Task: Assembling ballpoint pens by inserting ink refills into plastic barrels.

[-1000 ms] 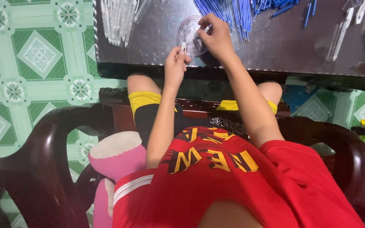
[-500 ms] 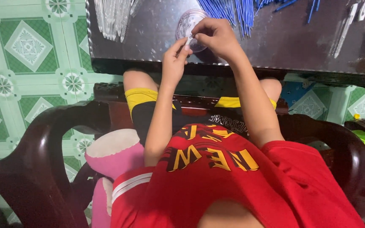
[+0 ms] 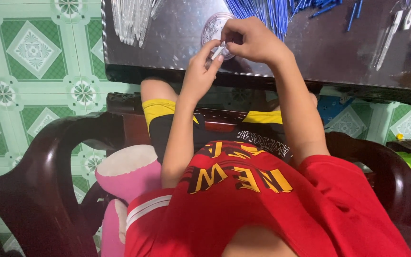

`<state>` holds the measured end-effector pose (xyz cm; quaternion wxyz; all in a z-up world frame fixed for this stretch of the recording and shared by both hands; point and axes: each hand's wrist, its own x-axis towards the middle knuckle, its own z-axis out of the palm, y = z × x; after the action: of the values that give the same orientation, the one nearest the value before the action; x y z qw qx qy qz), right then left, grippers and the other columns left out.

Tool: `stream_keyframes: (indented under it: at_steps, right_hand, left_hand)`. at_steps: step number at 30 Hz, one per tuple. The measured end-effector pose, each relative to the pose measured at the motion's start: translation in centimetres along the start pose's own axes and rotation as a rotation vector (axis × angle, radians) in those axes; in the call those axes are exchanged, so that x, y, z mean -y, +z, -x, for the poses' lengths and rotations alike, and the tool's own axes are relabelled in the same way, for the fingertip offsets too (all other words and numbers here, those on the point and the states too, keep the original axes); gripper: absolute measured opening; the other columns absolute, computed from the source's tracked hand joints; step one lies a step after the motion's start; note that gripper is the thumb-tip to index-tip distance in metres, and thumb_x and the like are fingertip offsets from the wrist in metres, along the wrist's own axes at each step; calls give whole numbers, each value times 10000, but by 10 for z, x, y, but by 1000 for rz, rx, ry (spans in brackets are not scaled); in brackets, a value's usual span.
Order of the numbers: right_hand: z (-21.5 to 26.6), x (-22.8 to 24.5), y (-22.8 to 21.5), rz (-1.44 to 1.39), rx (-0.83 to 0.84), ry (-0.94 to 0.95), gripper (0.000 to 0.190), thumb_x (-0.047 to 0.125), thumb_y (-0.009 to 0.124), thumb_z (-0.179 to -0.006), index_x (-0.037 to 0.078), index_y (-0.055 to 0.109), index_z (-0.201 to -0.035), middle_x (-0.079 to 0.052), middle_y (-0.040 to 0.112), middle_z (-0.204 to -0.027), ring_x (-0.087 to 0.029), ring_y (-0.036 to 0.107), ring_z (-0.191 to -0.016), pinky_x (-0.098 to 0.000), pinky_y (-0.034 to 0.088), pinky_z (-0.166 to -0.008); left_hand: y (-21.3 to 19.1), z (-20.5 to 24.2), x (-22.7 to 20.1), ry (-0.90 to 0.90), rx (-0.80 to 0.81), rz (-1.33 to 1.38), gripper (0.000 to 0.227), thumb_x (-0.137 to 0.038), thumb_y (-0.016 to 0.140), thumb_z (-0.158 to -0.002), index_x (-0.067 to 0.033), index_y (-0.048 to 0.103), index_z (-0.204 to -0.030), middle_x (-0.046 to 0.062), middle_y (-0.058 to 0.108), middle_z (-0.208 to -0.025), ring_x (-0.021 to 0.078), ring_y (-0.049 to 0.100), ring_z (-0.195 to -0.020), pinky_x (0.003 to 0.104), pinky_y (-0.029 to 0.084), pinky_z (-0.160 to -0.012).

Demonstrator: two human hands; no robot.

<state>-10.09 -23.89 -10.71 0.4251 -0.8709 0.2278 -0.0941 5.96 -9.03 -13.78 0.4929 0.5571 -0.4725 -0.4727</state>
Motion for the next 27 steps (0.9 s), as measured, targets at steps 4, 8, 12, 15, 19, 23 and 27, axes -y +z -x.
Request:
stream_keyframes:
  at_steps: [4,8,12,15,19,23,27]
  right_hand:
    - [1,13,-1,26,33,16,184,71,637,-856,94,595,-1033,-33,607,-812,-167,519,-719,-331,388,-656]
    - [15,16,7,-280,-64,36,114,93,669,-957,98,589,-1037,13,533,-906,-101,468,-804,-271,396,-718]
    - [26,19,25,-530,-187,12,122,110,723,-1011,79,645,-1100,2,621,-939,-78,560,-832,-226,471,-762]
    - [29,20,36,-677,-333,-97,143,118,737,-1001,34,709,-1113,-87,629,-1060,-191,617,-1007,-292,522,-903]
    - [33,19,43,-676,-466,-83,184,121,750,-973,15,740,-1123,-112,669,-1081,-214,628,-1049,-313,524,-945]
    - [38,25,42,-839,-520,10,244,104,803,-930,48,723,-1154,-47,691,-1020,-142,660,-918,-259,573,-863]
    - [40,31,41,-950,-504,-68,236,86,796,-941,70,664,-1136,-51,665,-989,-147,645,-930,-278,549,-888]
  left_hand:
    - [-2,1,-16,16,5,-65,263,-301,503,-1055,-146,552,-1262,47,581,-887,122,527,-610,273,560,-502]
    - [-3,5,-25,52,-3,-22,189,-266,501,-1050,-143,544,-1189,62,606,-782,133,550,-553,256,510,-489]
    - [5,9,-34,3,-21,-21,147,-240,443,-1044,-145,509,-1134,26,559,-672,125,545,-551,285,466,-543]
    - [13,11,-38,1,-50,-18,147,-223,400,-1031,-146,512,-1086,25,543,-702,137,526,-618,314,460,-575]
    - [19,12,-45,208,-101,-30,230,-322,471,-1056,-115,508,-963,41,598,-811,174,592,-745,325,481,-705]
    - [19,15,-52,273,-93,-6,173,-285,599,-1032,-120,574,-988,-16,579,-841,95,472,-685,265,396,-615]
    - [25,15,-58,297,-148,2,150,-216,543,-1033,-106,580,-937,19,582,-722,118,611,-646,270,512,-635]
